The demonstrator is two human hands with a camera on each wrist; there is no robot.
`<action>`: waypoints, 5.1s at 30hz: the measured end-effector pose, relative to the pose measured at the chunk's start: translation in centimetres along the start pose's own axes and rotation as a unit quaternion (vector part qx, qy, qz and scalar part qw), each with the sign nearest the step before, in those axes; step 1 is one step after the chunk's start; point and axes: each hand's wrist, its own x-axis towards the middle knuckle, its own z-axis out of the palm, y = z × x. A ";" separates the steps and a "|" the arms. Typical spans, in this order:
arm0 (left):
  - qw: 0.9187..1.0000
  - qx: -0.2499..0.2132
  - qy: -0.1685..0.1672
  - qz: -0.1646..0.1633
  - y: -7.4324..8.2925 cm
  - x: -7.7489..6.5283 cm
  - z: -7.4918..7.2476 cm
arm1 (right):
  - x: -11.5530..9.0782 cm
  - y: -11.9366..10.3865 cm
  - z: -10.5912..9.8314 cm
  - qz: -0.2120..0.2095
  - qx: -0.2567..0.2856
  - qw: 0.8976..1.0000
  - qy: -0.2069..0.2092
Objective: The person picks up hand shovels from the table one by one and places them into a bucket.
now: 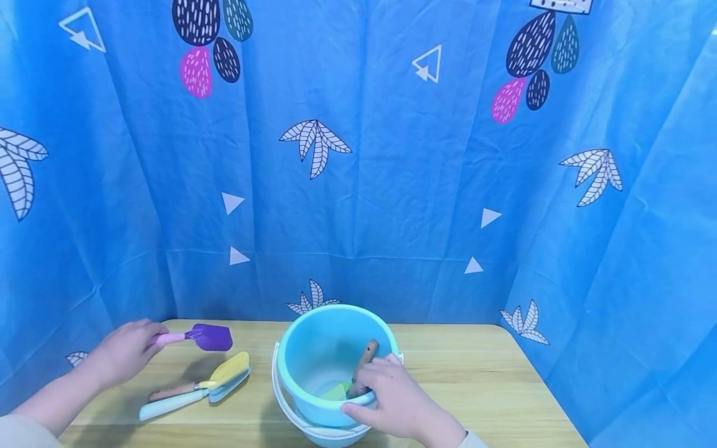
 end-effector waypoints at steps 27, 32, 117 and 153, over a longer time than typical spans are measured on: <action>0.999 -0.022 0.005 0.033 4.0 2.1 -4.0 | 0.0 -0.1 -0.2 0.001 -0.008 1.000 0.005; 0.999 -0.026 0.001 0.031 4.6 2.5 -4.4 | 0.1 -0.1 -0.2 -0.002 -0.009 1.000 0.006; 0.991 -0.117 -0.027 0.062 14.3 3.7 -4.6 | -0.2 0.0 0.0 0.012 -0.026 1.000 0.004; 0.984 -0.110 -0.053 0.131 18.0 4.9 -2.6 | -0.3 -0.1 0.0 -0.018 -0.030 0.999 0.029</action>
